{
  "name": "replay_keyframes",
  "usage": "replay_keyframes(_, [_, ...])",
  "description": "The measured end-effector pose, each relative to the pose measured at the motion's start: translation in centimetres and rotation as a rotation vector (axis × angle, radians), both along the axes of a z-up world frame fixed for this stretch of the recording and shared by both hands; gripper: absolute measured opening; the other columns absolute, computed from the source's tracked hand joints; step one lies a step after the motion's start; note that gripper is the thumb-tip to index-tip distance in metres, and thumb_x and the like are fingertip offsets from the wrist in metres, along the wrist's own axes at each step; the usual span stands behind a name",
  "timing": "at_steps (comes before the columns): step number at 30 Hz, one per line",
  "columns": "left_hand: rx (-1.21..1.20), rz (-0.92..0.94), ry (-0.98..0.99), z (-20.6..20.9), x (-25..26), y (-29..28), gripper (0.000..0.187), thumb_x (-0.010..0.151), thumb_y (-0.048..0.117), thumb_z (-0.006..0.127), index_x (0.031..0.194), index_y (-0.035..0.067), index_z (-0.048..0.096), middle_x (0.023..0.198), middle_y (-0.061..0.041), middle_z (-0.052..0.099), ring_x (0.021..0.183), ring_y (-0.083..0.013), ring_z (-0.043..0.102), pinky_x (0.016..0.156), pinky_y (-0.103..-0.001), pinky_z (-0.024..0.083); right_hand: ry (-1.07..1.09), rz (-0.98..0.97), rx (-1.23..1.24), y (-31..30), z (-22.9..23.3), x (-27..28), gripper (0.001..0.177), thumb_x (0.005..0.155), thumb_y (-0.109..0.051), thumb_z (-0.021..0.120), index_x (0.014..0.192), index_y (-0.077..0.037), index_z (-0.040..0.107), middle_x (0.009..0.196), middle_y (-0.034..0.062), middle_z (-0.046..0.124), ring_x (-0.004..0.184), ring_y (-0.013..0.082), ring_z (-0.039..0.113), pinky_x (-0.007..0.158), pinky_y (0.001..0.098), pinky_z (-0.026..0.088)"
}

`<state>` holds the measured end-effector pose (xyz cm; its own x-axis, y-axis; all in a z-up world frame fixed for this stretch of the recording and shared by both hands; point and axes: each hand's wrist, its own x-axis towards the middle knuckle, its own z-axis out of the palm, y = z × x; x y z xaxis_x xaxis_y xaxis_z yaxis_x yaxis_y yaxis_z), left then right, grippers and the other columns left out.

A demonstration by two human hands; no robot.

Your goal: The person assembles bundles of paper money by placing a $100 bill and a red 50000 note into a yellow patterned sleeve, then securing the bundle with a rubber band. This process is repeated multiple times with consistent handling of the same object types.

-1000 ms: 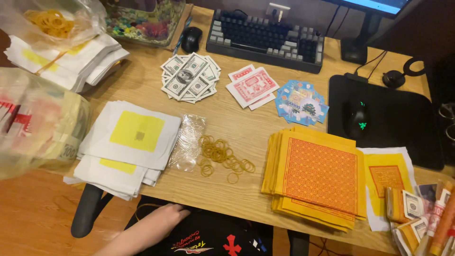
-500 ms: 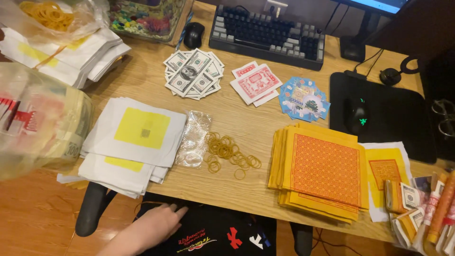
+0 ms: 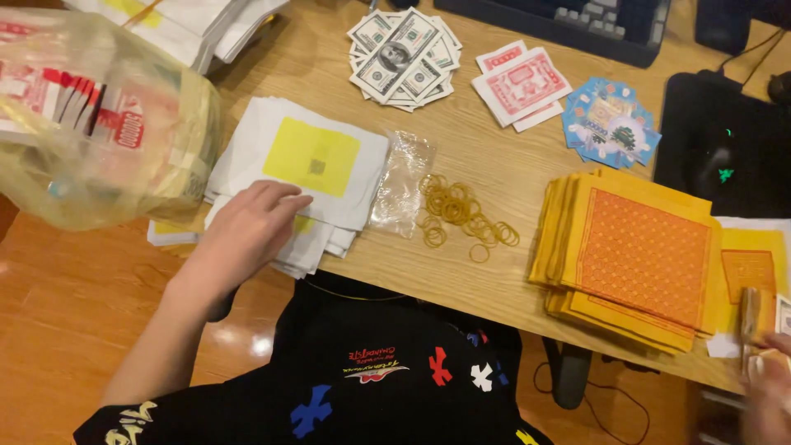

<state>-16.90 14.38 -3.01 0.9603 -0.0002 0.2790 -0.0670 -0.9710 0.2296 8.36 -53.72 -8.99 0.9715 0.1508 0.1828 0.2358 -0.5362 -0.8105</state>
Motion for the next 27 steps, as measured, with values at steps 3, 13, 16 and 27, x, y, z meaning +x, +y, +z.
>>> replay_keyframes(3, [0.092, -0.008, 0.012, -0.7, 0.0, 1.6, 0.053, 0.07, 0.003, 0.061, 0.122, 0.012, 0.055, 0.133, -0.016, 0.053, 0.122, -0.0348, 0.052, 0.099, -0.044, 0.043, -0.345, 0.323, -0.832, 17.2, 11.7, -4.1, 0.04, 0.093, -0.018, 0.062, 0.131, -0.007, 0.065, 0.134, 0.0131, 0.064, 0.122, 0.0269, 0.057, 0.104, 0.0494, 0.051])
replay_keyframes(13, [0.317, -0.041, 0.18, -3.7, 3.0, 4.1, 0.076, 0.06, 0.01, 0.061, 0.135, 0.02, 0.047, 0.135, -0.016, 0.051, 0.12, -0.0328, 0.051, 0.097, -0.043, 0.041, -0.032, 0.427, -0.945, 18.8, 9.5, -1.1, 0.077, 0.07, -0.011, 0.073, 0.143, -0.012, 0.047, 0.145, 0.0118, 0.046, 0.129, 0.0301, 0.046, 0.109, 0.0506, 0.037])
replay_keyframes(16, [0.288, -0.043, 0.189, -2.8, 3.6, 4.4, 0.071, 0.065, 0.011, 0.06, 0.135, 0.015, 0.049, 0.126, -0.019, 0.058, 0.109, -0.0343, 0.058, 0.091, -0.044, 0.043, -0.034, 0.424, -0.979, 18.3, 8.9, -0.6, 0.078, 0.07, -0.01, 0.072, 0.144, -0.01, 0.047, 0.144, 0.0125, 0.047, 0.131, 0.0296, 0.045, 0.112, 0.0474, 0.034])
replay_keyframes(27, [-0.048, 0.095, 0.201, 0.5, 4.9, 4.8, 0.034, 0.093, 0.021, 0.056, 0.12, 0.004, 0.066, 0.093, -0.021, 0.072, 0.085, -0.043, 0.065, 0.082, -0.051, 0.046, -0.111, 0.47, -0.914, 17.3, 8.6, 0.2, 0.066, 0.071, -0.012, 0.068, 0.136, -0.009, 0.055, 0.14, 0.0163, 0.051, 0.126, 0.0341, 0.049, 0.109, 0.0465, 0.037])
